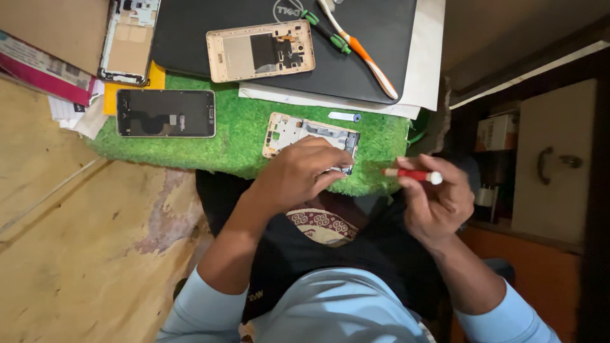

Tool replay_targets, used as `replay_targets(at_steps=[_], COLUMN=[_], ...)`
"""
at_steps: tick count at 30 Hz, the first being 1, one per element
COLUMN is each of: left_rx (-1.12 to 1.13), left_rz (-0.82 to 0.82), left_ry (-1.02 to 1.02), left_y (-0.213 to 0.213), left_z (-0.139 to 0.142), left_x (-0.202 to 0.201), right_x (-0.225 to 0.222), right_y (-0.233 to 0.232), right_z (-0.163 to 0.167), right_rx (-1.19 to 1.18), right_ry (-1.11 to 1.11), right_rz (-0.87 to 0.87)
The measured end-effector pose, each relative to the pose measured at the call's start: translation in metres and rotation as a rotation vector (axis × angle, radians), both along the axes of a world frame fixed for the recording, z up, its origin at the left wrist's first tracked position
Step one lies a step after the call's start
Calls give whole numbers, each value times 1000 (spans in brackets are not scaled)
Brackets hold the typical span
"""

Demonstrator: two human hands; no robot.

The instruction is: The person repairs a disassembled smartphone at a workbench. They handle the phone's mid-frame and small internal components, use a toothbrush on the chassis, pick at parts with tweezers, and drive screws with a red-handled screwdriver while other phone parts and tools lie on the mat.

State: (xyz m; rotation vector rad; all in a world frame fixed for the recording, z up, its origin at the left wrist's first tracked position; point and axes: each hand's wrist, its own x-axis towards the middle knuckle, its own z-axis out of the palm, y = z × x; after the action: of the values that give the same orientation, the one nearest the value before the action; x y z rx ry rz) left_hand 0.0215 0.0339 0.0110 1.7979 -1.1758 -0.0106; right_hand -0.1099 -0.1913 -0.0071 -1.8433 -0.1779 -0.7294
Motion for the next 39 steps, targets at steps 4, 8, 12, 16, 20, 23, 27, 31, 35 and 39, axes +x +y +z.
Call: replay_targets(at_steps=[4,8,12,16,20,23,27,31,35,39], left_rx=[36,38,33,28,48,51,39,48,37,47], left_rz=[53,68,47,38,28,27,18,11,14,24], left_ry=[-48,-43,6,-22,-5,-10,-19,-23,-10,-13], left_y=[-3,-6,-3,-3,-3,-4,-3,-3,-3,-4], left_z=[0,2,4,5,3,2,2,4,5,4], left_x=[-3,-4,-3,-2,-1,-1,-1,-1,-1,-1], right_x=[3,8,6,8,14,16,17,18,19,18], right_y=[-3,3,11,9,8,9,11,11,11,11], right_z=[-7,-12,-16,-18,-21,-21,-21,-21,-19,-17], right_rx=[53,153,172,72,-27,-49,-76,-81,-104,-111], right_ry=[8,78,127,83,7,-19,-26,-48,-44,-29], right_rz=[38,60,33,131,188,214,192,191,160,157])
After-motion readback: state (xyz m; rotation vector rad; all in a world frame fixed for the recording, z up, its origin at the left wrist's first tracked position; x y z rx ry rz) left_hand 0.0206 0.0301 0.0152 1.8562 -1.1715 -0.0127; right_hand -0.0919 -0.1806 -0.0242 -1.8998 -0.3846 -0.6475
